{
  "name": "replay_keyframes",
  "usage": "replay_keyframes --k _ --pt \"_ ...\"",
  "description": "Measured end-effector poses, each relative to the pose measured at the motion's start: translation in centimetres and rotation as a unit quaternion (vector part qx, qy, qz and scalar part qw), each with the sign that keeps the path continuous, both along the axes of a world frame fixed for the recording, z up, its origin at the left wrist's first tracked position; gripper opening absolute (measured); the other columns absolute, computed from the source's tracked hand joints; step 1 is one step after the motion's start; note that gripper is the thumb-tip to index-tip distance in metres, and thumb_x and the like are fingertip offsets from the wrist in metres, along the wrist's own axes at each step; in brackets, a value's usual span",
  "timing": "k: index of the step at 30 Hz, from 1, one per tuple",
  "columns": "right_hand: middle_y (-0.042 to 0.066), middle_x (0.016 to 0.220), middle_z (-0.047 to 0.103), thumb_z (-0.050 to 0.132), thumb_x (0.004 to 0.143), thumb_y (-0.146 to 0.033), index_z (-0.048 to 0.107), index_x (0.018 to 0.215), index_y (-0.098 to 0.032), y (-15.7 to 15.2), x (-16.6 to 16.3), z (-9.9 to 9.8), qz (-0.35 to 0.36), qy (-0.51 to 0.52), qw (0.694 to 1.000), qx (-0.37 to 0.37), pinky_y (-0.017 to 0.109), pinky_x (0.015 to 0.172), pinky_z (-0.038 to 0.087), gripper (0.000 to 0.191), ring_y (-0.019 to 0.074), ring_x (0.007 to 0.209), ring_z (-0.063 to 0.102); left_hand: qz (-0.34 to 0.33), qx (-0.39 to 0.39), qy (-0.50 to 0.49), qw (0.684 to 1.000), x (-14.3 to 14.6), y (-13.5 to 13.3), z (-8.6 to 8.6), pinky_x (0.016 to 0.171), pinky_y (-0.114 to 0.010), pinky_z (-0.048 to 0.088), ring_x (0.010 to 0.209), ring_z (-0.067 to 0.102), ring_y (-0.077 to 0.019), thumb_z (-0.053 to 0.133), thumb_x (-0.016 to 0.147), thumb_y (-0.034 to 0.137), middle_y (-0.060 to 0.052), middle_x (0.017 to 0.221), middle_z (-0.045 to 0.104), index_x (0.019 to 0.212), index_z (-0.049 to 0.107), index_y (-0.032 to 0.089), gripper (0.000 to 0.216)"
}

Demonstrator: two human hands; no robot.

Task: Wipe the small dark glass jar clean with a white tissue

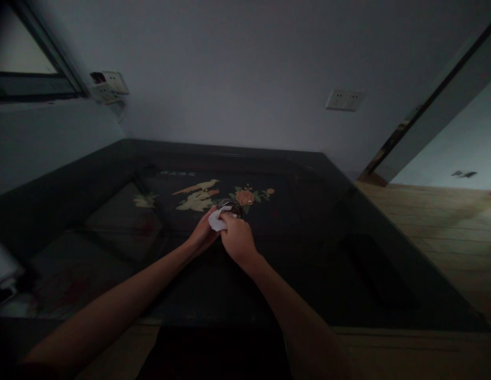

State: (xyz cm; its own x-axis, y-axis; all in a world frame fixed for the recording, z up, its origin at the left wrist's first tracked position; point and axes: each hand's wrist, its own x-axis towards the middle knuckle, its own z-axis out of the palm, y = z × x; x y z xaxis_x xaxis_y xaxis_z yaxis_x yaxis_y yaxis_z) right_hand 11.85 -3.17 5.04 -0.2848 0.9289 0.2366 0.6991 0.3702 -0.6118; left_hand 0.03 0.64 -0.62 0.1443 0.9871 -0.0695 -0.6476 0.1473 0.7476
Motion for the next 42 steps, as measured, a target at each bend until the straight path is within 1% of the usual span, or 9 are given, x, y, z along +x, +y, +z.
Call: replay_keyframes --k 5,12,16,19,23,26,29,35,42 --pt "0.014 0.102 0.072 0.037 0.091 -0.01 0.066 0.105 -0.012 -0.5 -0.1 1.4 0.04 -0.29 0.955 0.042 0.031 0.08 0.048 0.032 0.0244 0.095 0.066 -0.026 -0.013 0.016 0.999 0.1 -0.1 0.4 0.075 -0.026 0.051 0.082 0.067 -0.0174 0.061 0.086 0.044 -0.009 0.093 0.073 0.103 0.067 0.012 0.037" --pt "0.015 0.101 0.072 0.035 0.092 -0.009 0.066 0.104 -0.011 -0.7 0.0 1.4 0.042 -0.299 0.952 0.052 0.032 0.081 0.048 0.033 0.0253 0.096 0.066 -0.035 -0.015 0.024 0.999 0.0 -0.2 0.4 0.078 -0.027 0.051 0.086 0.068 -0.0189 0.06 0.087 0.043 -0.01 0.095 0.073 0.105 0.068 0.011 0.037" --pt "0.011 0.104 0.073 0.042 0.084 -0.007 0.067 0.105 -0.016 -0.7 -0.1 0.3 -0.015 -0.126 0.992 0.009 0.03 0.083 0.046 0.034 0.0239 0.097 0.067 -0.029 -0.008 0.025 0.999 -0.1 0.0 -0.1 0.076 -0.025 0.051 0.083 0.067 -0.0162 0.064 0.085 0.041 -0.008 0.095 0.072 0.102 0.068 0.013 0.034" --pt "0.008 0.101 0.074 0.044 0.076 -0.006 0.07 0.103 -0.018 0.0 -0.2 -1.0 -0.016 0.118 0.992 -0.028 0.03 0.084 0.046 0.038 0.0226 0.094 0.067 -0.022 0.009 0.023 0.999 -0.1 0.0 -0.3 0.073 -0.024 0.051 0.078 0.065 -0.0137 0.068 0.082 0.037 -0.005 0.091 0.072 0.098 0.067 0.015 0.027" --pt "0.006 0.085 0.073 0.051 0.073 -0.017 0.07 0.097 -0.014 1.1 -0.7 -2.5 -0.03 0.462 0.877 -0.128 0.028 0.07 0.049 0.032 0.019 0.073 0.066 -0.011 0.001 0.013 1.0 0.1 -0.3 0.2 0.074 -0.024 0.052 0.08 0.065 -0.014 0.066 0.084 0.038 -0.005 0.093 0.071 0.101 0.065 0.016 0.028" --pt "0.004 0.081 0.073 0.056 0.07 -0.021 0.07 0.096 -0.014 1.4 -0.8 -2.9 -0.025 0.543 0.825 -0.159 0.028 0.069 0.049 0.031 0.018 0.07 0.065 -0.003 0.001 0.002 1.0 0.3 -0.4 0.6 0.078 -0.025 0.051 0.084 0.065 -0.0146 0.065 0.085 0.037 -0.006 0.095 0.071 0.102 0.064 0.016 0.027" --pt "0.005 0.085 0.073 0.052 0.073 -0.019 0.07 0.099 -0.014 1.2 -0.6 -2.6 -0.028 0.469 0.872 -0.135 0.028 0.071 0.05 0.032 0.0183 0.073 0.065 0.004 0.003 0.003 1.0 0.4 -0.4 0.5 0.079 -0.026 0.05 0.083 0.064 -0.0148 0.066 0.084 0.035 -0.005 0.092 0.07 0.098 0.065 0.016 0.024" --pt "0.008 0.111 0.072 0.043 0.077 -0.006 0.067 0.113 -0.017 0.2 0.5 -1.0 0.032 0.107 0.993 -0.025 0.031 0.091 0.047 0.045 0.022 0.105 0.064 -0.013 0.005 0.02 1.0 0.1 -0.1 -0.1 0.075 -0.025 0.048 0.079 0.062 -0.0137 0.07 0.08 0.036 -0.003 0.091 0.07 0.096 0.066 0.016 0.025" --pt "0.015 0.12 0.067 0.036 0.09 -0.007 0.062 0.12 -0.012 -0.1 1.4 0.0 0.08 -0.226 0.97 0.041 0.033 0.097 0.044 0.04 0.0229 0.111 0.062 -0.023 -0.011 0.03 0.999 0.0 -0.3 0.3 0.077 -0.027 0.049 0.084 0.065 -0.0175 0.065 0.083 0.044 -0.009 0.097 0.072 0.104 0.068 0.013 0.037"
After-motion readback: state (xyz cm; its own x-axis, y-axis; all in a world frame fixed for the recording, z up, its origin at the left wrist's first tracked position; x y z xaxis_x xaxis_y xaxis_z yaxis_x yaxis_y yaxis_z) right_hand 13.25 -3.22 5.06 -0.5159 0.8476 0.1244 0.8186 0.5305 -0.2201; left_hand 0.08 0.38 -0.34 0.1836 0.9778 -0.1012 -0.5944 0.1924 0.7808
